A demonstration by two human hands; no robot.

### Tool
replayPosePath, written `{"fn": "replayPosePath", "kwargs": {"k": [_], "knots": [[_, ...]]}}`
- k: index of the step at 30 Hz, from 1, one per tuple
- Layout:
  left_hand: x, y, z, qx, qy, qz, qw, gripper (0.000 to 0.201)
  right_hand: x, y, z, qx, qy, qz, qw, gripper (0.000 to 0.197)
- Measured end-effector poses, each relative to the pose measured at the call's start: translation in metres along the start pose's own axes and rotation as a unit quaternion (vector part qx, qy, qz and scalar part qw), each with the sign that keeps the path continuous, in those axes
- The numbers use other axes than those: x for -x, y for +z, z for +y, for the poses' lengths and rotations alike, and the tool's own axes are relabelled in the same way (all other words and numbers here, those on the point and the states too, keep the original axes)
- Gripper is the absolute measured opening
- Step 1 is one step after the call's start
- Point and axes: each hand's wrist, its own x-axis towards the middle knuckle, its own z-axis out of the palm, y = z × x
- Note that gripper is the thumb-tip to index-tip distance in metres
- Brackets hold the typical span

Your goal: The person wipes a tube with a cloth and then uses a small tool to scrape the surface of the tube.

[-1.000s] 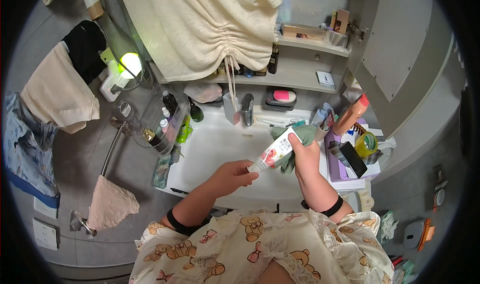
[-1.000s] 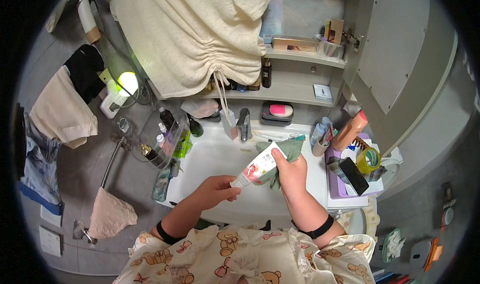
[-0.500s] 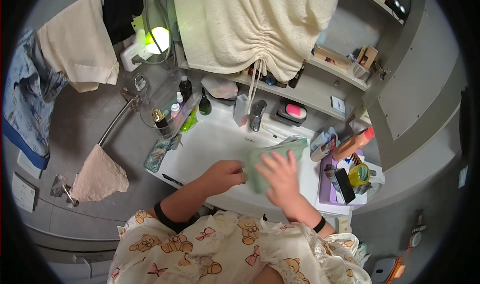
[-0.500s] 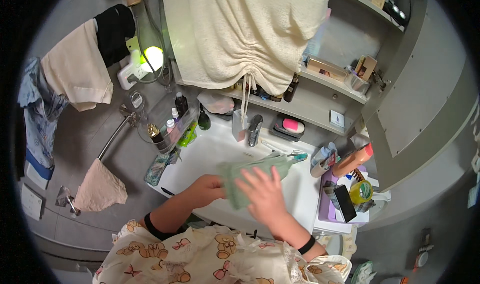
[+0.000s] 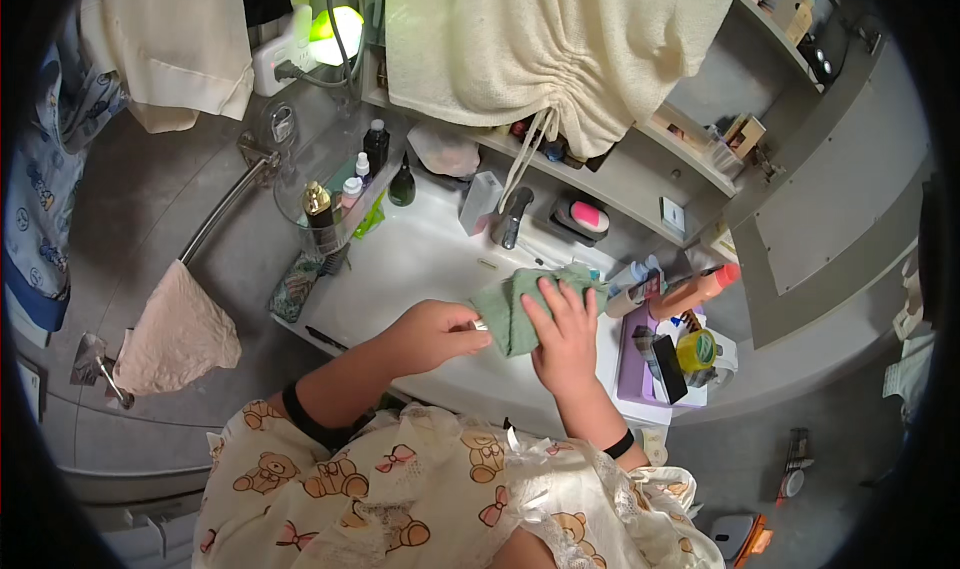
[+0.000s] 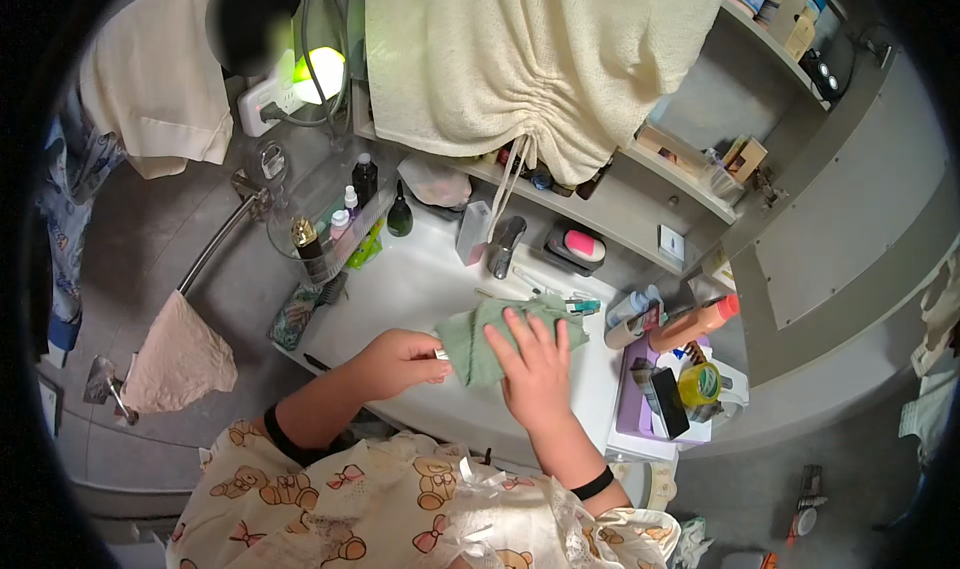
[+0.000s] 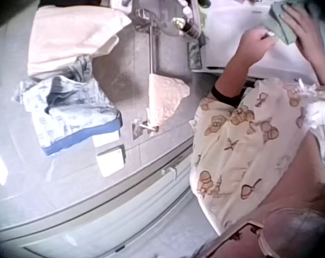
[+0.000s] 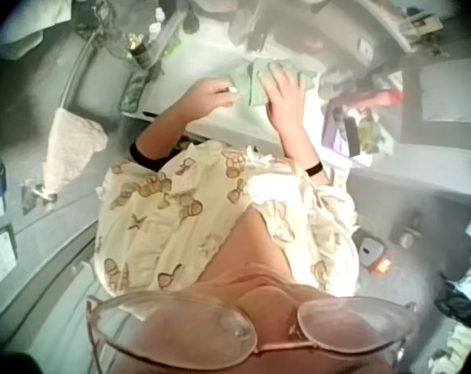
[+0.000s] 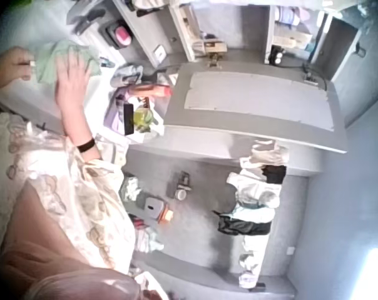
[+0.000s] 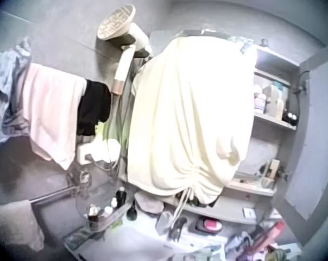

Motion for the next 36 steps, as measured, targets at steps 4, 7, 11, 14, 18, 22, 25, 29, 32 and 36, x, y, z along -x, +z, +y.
{"fn": "replayPosePath", "kwargs": {"k": [4, 7, 11, 14, 18, 22, 25, 29, 32, 36], "knots": [[0.006, -0.015, 0.004, 0.017, -0.043, -0.035, 0.998, 0.024, -0.001, 0.001, 0.005, 0.01, 0.041, 0.004, 0.999, 0.059], [0.008, -0.025, 0.002, 0.029, -0.062, -0.056, 0.996, 0.026, 0.001, 0.003, 0.002, -0.008, 0.058, 0.006, 0.998, 0.059], [0.011, -0.033, -0.001, 0.1, -0.069, -0.039, 0.992, 0.025, 0.0, 0.018, -0.015, -0.036, 0.07, 0.022, 0.997, 0.059], [0.01, -0.041, -0.003, 0.118, -0.081, -0.034, 0.989, 0.025, -0.007, 0.019, -0.035, -0.004, 0.069, 0.024, 0.997, 0.059], [0.008, -0.05, -0.004, 0.113, -0.095, -0.031, 0.989, 0.025, -0.012, 0.025, -0.05, -0.016, 0.08, -0.009, 0.997, 0.06], [0.007, -0.056, -0.003, 0.053, -0.104, -0.016, 0.993, 0.023, -0.011, 0.027, -0.061, -0.029, 0.094, -0.029, 0.995, 0.058], [0.008, -0.056, 0.003, 0.021, -0.098, 0.006, 0.995, 0.023, -0.01, 0.031, -0.065, -0.044, 0.08, -0.028, 0.995, 0.055], [0.007, -0.059, 0.001, -0.021, -0.099, -0.002, 0.995, 0.024, -0.01, 0.031, -0.062, -0.064, 0.049, 0.003, 0.997, 0.047], [0.006, -0.058, -0.002, -0.021, -0.098, -0.008, 0.995, 0.031, -0.006, 0.028, -0.053, -0.069, 0.045, 0.026, 0.996, 0.039], [0.0, -0.055, -0.005, -0.01, -0.115, -0.013, 0.993, 0.032, 0.001, 0.021, -0.04, -0.04, 0.06, 0.044, 0.996, 0.03]]}}
